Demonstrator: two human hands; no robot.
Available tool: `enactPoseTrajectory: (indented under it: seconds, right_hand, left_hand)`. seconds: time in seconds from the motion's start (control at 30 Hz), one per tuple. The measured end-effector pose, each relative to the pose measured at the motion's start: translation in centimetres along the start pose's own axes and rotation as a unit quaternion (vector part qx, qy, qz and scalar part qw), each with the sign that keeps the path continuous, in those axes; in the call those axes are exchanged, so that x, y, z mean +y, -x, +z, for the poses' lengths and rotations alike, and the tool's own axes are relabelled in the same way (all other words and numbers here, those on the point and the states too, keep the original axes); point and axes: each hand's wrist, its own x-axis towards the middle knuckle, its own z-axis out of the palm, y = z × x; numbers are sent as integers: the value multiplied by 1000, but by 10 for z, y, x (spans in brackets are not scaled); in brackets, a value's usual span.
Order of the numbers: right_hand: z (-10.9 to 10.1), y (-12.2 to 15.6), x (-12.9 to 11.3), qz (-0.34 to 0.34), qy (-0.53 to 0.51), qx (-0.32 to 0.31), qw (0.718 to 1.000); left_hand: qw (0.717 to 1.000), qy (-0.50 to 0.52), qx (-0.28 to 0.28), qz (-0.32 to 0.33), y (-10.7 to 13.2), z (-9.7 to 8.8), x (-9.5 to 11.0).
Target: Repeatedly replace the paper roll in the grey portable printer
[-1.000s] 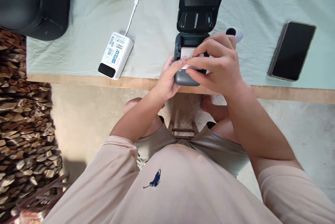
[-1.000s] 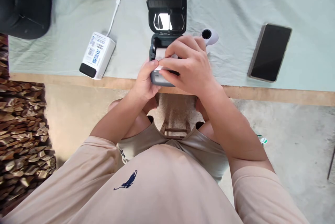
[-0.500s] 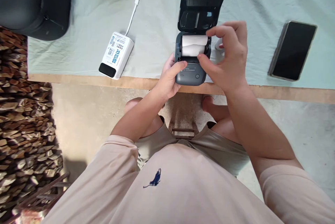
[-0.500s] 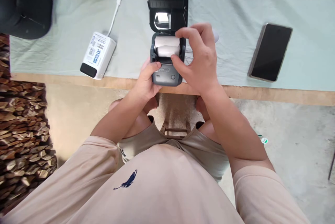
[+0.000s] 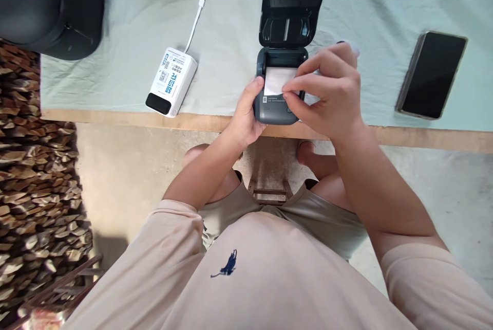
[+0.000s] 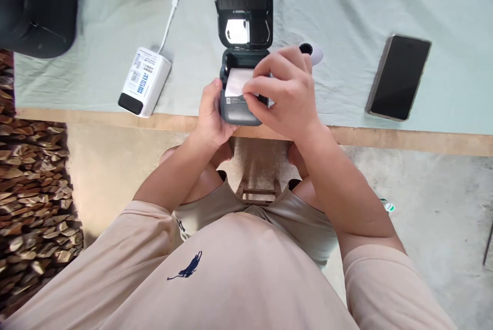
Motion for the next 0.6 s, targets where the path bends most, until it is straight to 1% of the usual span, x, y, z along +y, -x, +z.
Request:
enactPoseTrajectory:
  seconds: [0.07, 0.1, 0.17, 0.23, 0.3, 0.37, 0.4, 0.47, 0.53, 0.57, 0.6]
  right_hand:
    - [0, 5, 2, -5, -10, -20, 1000]
    - [1, 7, 3, -14, -16, -10, 1000]
    - [5, 9, 6, -37, -33, 26, 998]
    - [12, 9, 11, -32, -56, 72, 995]
    - [22, 9, 17, 25, -80, 110, 990]
    - [29, 9, 24, 99, -113, 144, 978]
    - [31, 8, 27, 122, -135, 156, 971]
    - [29, 4, 34, 131, -178, 176, 959]
    - [22, -3, 41, 113, -199, 171, 958]
    - [18, -7, 44, 107, -184, 136, 967]
    - [15, -12, 47, 105, -155, 84, 979]
  left_hand:
    - [1000, -1, -6, 7, 1, 0, 2]
    - [1000, -7, -7, 11, 2, 0, 2]
    - [1000, -24, -5, 17, 3, -1, 2]
    - [999, -34, -5, 18, 5, -1, 2]
    - [999, -34, -5, 20, 5, -1, 1]
    - [999, -35, -5, 24, 5, -1, 0]
    - [999, -38, -6, 24, 5, 0, 0]
    - [999, -45, -9, 23, 5, 0, 0]
    - [998, -49, -10, 22, 6, 1, 0]
    - [998, -52, -12, 20, 6, 1, 0]
    - [998, -55, -14, 16, 7, 1, 1]
